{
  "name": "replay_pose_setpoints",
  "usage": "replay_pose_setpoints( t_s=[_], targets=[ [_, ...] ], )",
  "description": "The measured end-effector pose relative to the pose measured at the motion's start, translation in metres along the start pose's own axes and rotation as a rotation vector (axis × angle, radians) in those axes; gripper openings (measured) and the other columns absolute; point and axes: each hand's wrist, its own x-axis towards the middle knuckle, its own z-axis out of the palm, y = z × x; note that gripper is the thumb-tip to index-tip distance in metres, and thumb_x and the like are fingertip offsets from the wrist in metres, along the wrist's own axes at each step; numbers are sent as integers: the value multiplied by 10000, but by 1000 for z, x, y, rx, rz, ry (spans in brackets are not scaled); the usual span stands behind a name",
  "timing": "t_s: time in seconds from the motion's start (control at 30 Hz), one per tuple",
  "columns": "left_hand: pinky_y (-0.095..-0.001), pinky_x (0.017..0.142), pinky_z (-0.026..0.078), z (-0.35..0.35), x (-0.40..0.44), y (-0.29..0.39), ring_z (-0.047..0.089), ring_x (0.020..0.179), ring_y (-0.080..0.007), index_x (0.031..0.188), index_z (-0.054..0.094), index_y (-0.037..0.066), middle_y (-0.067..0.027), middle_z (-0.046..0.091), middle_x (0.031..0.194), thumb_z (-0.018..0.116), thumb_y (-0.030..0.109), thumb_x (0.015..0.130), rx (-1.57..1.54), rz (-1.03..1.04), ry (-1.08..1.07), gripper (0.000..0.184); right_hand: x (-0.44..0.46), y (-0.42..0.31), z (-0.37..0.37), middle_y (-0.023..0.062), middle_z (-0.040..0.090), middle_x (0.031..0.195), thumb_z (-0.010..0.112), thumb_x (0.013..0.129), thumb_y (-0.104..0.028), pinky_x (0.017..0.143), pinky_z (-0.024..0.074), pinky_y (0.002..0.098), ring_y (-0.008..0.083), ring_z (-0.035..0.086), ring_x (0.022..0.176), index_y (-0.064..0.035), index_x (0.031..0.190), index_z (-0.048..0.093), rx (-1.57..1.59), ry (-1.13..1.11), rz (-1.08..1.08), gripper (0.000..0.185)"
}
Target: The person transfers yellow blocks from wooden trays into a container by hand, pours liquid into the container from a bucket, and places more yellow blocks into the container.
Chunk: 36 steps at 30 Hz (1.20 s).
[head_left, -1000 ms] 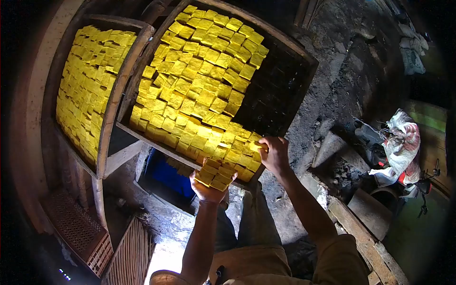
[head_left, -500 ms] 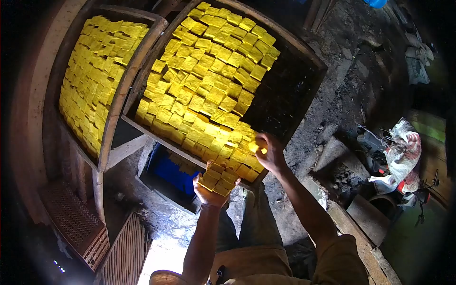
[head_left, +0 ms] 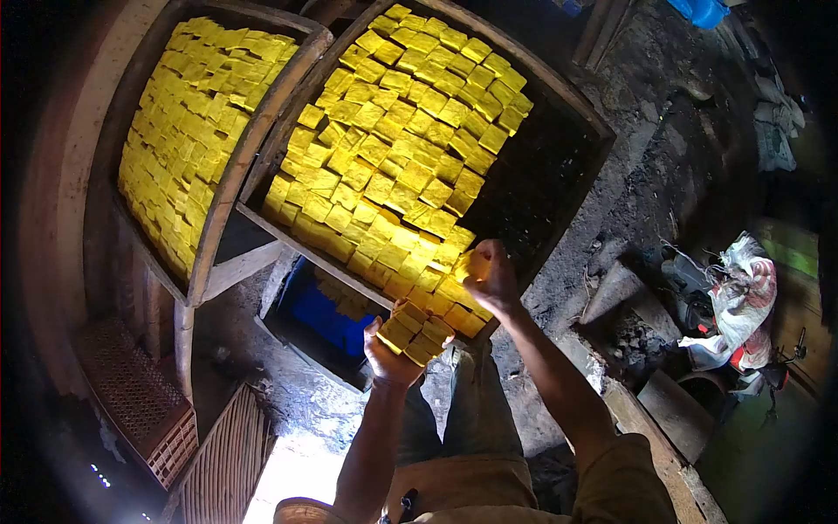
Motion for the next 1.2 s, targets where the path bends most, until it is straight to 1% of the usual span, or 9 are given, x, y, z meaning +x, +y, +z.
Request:
replay_pose_setpoints(
  t_s=[0.13,0.33,0.53,0.67,0.77,0.83,0.97,1.1,1.2],
  targets=[
    [-635,922,438,-7,-1,1,581,1118,-390,1263,586,195,-165,605,1239,558,547,798,-36,5,-58,584,19,-7,-1,150,564,1043,574,706,35,877,469,339,251,581,999,-30,1178,511,312,-96,130,481],
    [-618,915,452,13,1,9,582,1115,-381,1301,548,156,-177,601,1236,500,571,842,62,75,-25,621,26,-20,29,242,504,1237,567,799,4,1038,373,460,402,466,1227,-65,1297,500,-684,121,-140,507],
    [-620,845,489,22,18,17,616,1030,-344,1255,559,141,-142,640,1112,343,616,948,166,-47,105,607,25,-24,20,147,508,936,727,677,-106,836,445,441,333,512,885,-83,1160,567,-308,-99,-278,510],
    [-689,880,424,25,30,14,581,1086,-375,1286,538,144,-140,592,1218,375,620,932,219,-127,193,615,53,-14,-14,76,604,1098,684,662,-28,897,468,325,206,571,1040,-60,1077,600,611,-449,358,424],
    [-665,906,426,34,33,8,581,1103,-362,1289,534,140,-133,586,1242,371,606,937,215,-215,119,607,21,-78,-32,73,604,1081,700,656,-31,901,474,340,201,574,1015,-59,1077,598,916,-411,64,434],
    [-636,927,436,33,34,3,583,1110,-349,1290,533,138,-129,585,1251,370,595,941,218,-290,54,598,11,-93,-32,113,573,1157,757,619,-148,979,412,419,270,516,1146,-62,1017,622,494,-359,-420,429],
    [-485,923,510,31,24,1,608,1100,-313,1210,587,100,-134,632,1162,448,577,908,27,-408,-175,581,-36,-104,-25,88,542,1246,810,621,-225,1054,313,447,304,484,1192,-191,1049,656,-121,-540,-548,455],
    [-489,874,533,17,11,0,641,1031,-342,1241,583,44,-174,643,1167,474,481,894,168,-349,149,569,-47,-72,-53,90,553,1314,759,774,-305,1074,279,490,289,421,1323,-79,1261,578,167,-433,-187,567],
    [-485,843,545,-5,1,10,669,930,-370,1240,602,52,-194,660,1117,465,388,866,56,-363,114,521,-55,9,-27,106,557,1296,688,833,-221,1080,286,512,312,451,1286,-66,1251,584,-457,95,-258,458]
  ],
)
